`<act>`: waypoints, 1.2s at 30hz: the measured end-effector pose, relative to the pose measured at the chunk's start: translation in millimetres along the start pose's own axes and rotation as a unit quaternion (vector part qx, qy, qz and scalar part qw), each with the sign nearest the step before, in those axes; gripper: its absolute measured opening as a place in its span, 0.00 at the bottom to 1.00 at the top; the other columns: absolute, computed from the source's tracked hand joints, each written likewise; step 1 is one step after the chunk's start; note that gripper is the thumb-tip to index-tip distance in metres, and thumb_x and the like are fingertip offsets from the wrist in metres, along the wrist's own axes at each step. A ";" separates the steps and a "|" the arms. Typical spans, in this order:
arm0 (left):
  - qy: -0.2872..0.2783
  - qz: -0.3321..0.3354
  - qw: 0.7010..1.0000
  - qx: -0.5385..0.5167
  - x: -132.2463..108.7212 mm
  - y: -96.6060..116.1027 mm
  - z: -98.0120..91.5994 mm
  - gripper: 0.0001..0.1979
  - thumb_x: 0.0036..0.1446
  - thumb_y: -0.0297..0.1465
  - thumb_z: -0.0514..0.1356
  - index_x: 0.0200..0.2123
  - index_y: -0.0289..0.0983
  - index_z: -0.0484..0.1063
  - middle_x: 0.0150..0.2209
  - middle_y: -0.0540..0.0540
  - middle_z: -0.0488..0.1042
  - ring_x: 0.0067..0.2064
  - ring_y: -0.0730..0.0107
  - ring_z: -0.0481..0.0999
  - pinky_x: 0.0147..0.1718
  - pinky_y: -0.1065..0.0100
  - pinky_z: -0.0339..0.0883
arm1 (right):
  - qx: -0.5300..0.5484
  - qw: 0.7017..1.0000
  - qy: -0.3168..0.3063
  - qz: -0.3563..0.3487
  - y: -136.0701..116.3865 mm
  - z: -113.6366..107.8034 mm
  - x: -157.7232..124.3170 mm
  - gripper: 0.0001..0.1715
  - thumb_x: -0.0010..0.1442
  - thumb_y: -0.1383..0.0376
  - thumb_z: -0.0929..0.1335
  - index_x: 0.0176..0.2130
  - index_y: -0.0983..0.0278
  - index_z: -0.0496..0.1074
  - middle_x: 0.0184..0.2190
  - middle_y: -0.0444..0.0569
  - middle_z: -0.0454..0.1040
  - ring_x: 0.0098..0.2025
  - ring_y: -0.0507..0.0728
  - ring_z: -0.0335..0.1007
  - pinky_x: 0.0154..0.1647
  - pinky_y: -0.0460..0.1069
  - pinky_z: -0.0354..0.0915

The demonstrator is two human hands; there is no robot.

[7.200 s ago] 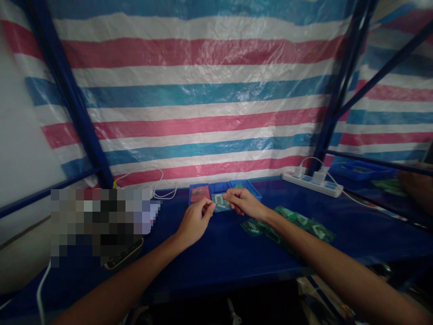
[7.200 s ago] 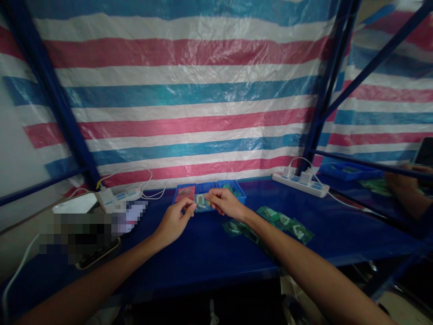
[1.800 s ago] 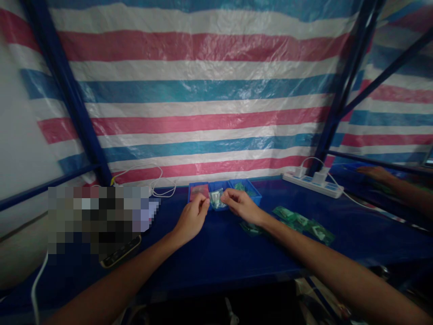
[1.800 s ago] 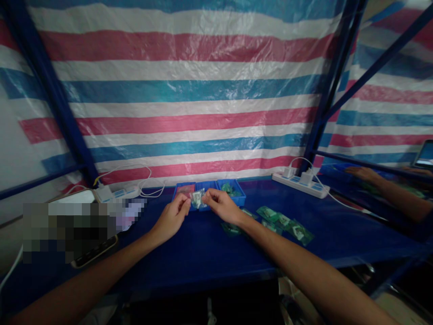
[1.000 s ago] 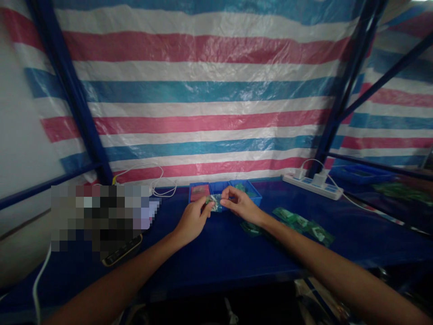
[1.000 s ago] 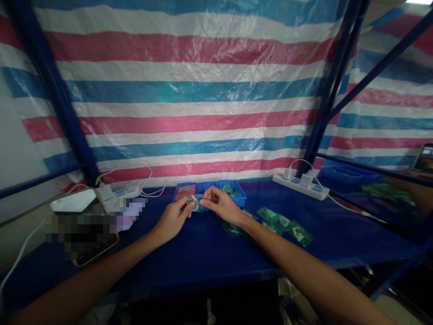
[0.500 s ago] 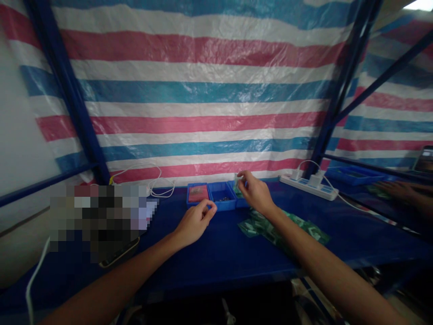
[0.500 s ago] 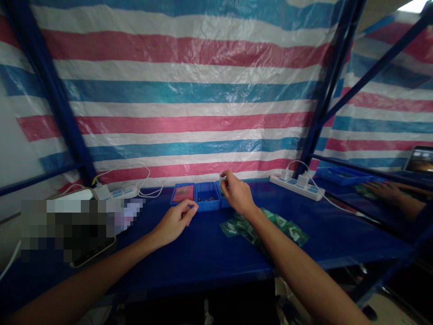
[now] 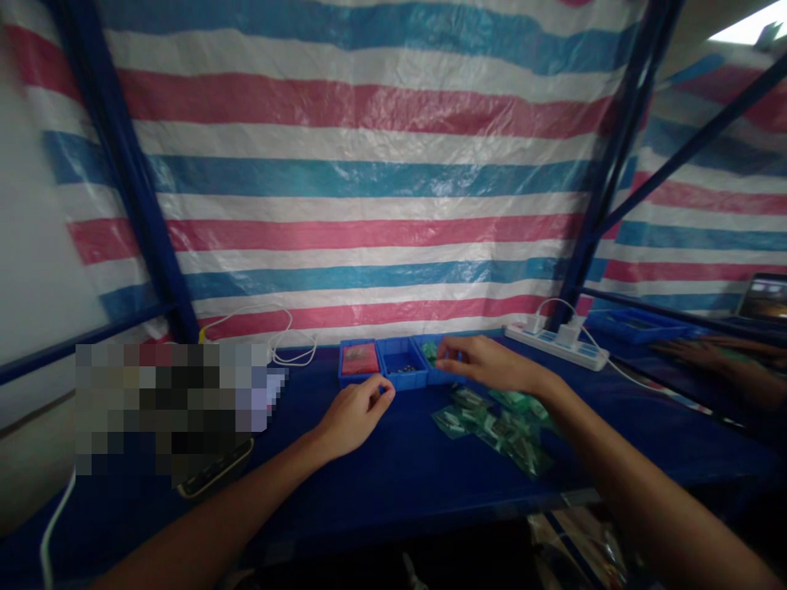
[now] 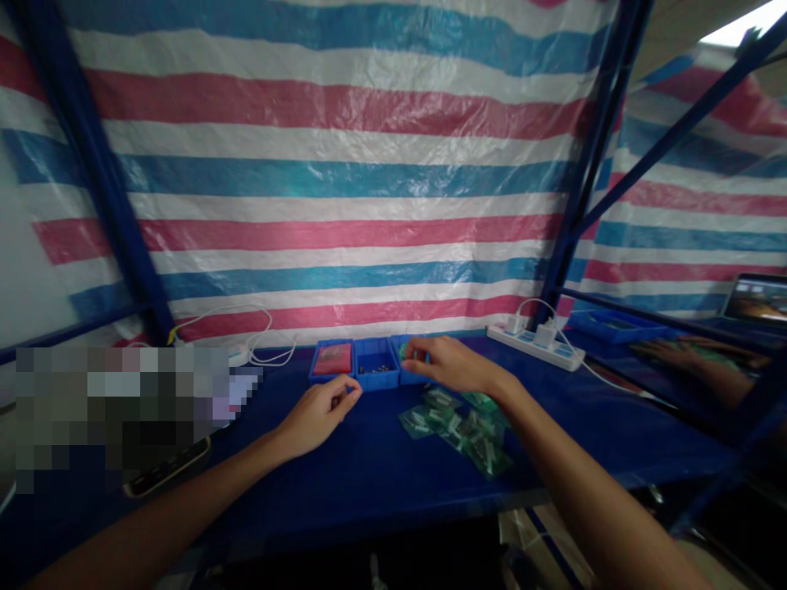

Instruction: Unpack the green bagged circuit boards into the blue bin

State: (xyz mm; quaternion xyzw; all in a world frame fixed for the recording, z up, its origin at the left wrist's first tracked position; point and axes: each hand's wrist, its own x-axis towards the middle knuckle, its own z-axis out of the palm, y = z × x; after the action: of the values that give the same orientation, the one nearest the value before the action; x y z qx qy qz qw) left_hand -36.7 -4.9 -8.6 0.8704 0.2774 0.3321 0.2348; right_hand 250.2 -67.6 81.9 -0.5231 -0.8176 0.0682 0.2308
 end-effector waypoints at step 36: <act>-0.098 0.041 0.986 0.128 -5.2 5.3 -2.1 0.12 0.73 0.38 0.53 0.45 0.42 0.75 0.40 0.48 0.80 0.41 0.64 0.78 0.39 0.67 0.64 | -0.140 0.988 0.001 -0.057 17.4 51.7 -52.7 0.21 0.76 0.52 0.61 0.48 0.61 0.76 0.45 0.52 0.78 0.46 0.61 0.75 0.50 0.55 0.67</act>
State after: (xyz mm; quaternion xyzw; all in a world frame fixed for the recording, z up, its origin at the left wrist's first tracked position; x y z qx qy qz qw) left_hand -39.8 -11.7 -6.3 0.9324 0.2573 0.2161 0.1334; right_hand 259.5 -99.9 13.9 -0.5034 -0.8470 -0.0611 0.1595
